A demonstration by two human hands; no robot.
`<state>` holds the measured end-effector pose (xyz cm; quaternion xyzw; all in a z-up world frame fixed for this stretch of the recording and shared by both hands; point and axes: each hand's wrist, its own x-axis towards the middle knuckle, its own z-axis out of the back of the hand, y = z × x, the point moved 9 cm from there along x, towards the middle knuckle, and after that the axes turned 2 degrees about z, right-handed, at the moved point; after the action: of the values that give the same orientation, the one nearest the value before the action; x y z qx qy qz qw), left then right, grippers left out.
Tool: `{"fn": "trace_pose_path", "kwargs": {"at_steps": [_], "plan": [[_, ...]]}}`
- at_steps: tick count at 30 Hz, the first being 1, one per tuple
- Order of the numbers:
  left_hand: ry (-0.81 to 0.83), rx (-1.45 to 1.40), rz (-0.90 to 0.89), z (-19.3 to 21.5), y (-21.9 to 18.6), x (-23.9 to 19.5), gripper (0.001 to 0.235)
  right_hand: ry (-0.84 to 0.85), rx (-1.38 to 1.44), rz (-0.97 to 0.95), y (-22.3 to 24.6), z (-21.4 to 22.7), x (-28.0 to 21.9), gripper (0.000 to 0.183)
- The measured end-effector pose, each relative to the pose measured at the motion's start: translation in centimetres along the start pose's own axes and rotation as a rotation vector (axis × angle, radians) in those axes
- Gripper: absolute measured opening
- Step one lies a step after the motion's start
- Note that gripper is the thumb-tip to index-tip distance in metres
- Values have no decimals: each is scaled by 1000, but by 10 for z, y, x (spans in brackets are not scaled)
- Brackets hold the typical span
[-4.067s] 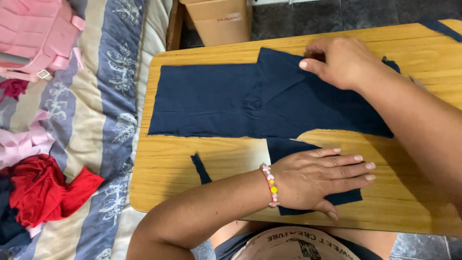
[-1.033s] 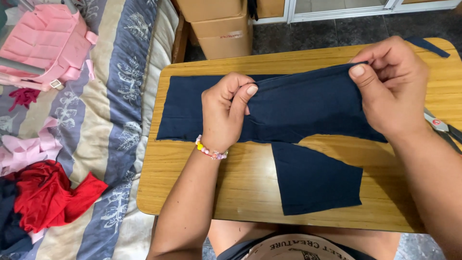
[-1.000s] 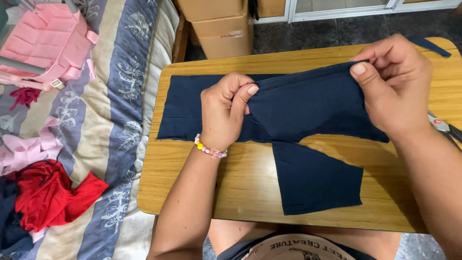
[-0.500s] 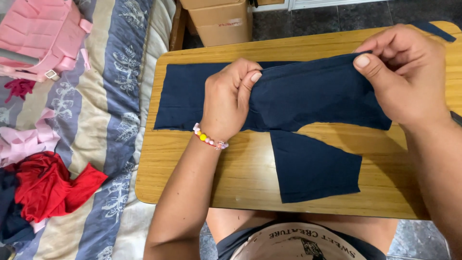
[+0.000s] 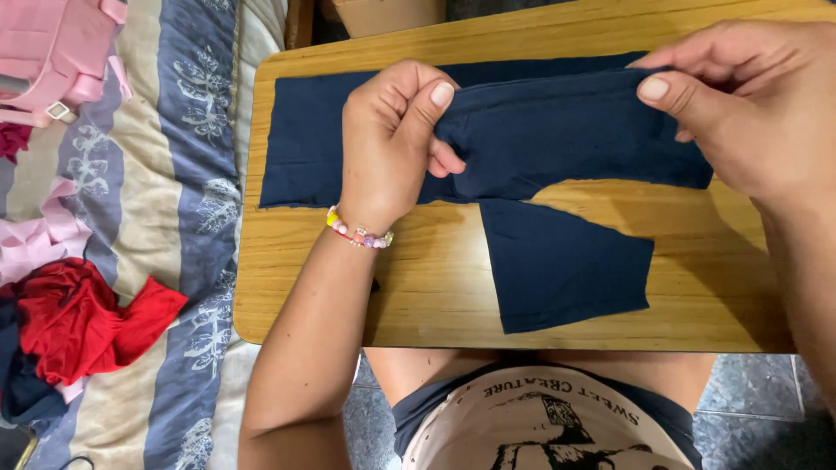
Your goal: Cutting fabric components from a larger piece of cloth using scissors and folding them.
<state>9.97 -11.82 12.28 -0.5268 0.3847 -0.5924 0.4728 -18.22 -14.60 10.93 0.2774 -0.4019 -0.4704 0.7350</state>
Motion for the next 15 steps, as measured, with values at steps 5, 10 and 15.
{"fn": "trace_pose_path", "kwargs": {"at_steps": [5, 10, 15], "plan": [[-24, 254, -279, -3, -18, 13, 18, 18, 153, 69, -4, -9, 19, 6], [2, 505, -581, -13, -31, -3, 17, 20, 103, 356, 9, -11, 17, 12], [253, 814, -481, -46, 45, -30, 8, 209, -102, 255, -17, -50, -6, 13]]}}
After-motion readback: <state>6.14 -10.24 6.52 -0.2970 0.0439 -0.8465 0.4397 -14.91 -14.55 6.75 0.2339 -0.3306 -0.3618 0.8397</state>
